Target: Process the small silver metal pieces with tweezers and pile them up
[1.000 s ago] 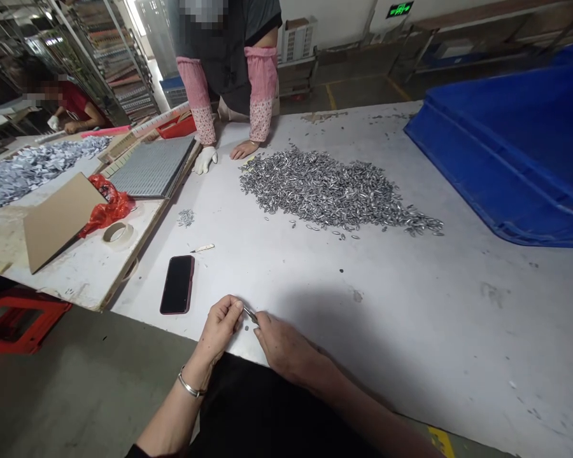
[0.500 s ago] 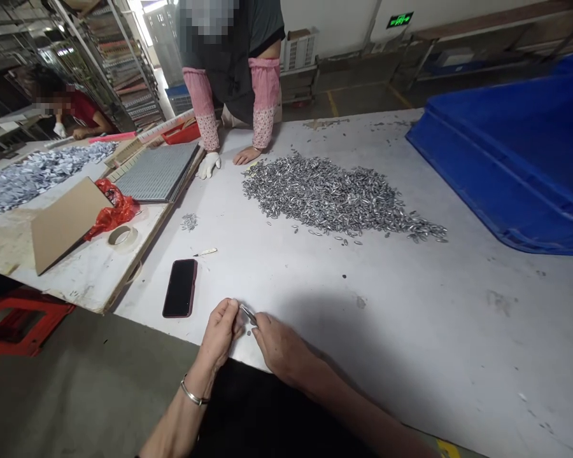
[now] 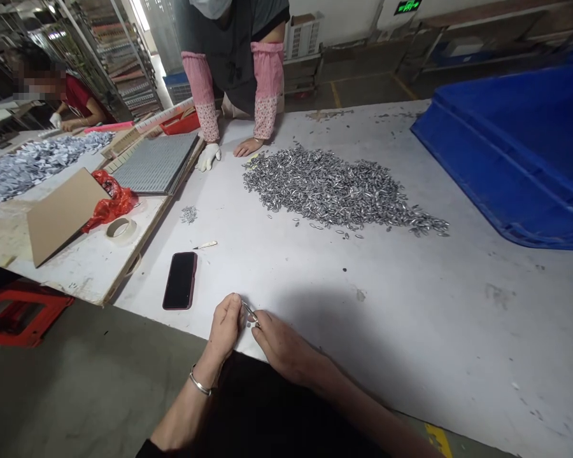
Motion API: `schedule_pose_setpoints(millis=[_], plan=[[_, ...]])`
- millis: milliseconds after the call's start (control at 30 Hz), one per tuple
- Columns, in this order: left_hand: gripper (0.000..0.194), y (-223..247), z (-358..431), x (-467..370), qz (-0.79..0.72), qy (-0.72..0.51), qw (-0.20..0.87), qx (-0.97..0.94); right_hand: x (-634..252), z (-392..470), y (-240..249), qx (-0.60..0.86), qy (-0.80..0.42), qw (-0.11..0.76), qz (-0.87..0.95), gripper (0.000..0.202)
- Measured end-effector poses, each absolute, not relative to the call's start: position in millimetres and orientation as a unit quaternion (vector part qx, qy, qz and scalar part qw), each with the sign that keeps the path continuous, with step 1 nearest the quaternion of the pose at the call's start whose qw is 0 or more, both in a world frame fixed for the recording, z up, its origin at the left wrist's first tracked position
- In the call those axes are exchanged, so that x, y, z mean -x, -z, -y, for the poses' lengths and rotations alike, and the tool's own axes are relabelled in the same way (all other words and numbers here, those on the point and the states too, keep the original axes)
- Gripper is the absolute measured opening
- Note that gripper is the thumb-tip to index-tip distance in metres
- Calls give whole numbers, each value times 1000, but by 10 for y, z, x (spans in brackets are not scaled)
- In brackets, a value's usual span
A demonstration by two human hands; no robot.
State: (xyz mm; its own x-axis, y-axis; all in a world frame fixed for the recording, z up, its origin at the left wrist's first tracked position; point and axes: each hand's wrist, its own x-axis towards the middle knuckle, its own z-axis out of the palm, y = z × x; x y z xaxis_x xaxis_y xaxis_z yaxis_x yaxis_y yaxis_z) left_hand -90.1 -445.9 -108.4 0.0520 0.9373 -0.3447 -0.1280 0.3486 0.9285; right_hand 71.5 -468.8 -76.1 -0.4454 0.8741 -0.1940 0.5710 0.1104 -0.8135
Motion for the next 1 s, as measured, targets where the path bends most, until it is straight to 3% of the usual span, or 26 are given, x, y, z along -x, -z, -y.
schedule_pose_setpoints(millis=[533,1000], plan=[[57,989,4493,802,-504,-482,623,-353,-688,4666,748,486,-507,185,687,12],[55,1039,4500,762,-517,-477,609,-367,-701,4662,775,495,-486,176,698,13]])
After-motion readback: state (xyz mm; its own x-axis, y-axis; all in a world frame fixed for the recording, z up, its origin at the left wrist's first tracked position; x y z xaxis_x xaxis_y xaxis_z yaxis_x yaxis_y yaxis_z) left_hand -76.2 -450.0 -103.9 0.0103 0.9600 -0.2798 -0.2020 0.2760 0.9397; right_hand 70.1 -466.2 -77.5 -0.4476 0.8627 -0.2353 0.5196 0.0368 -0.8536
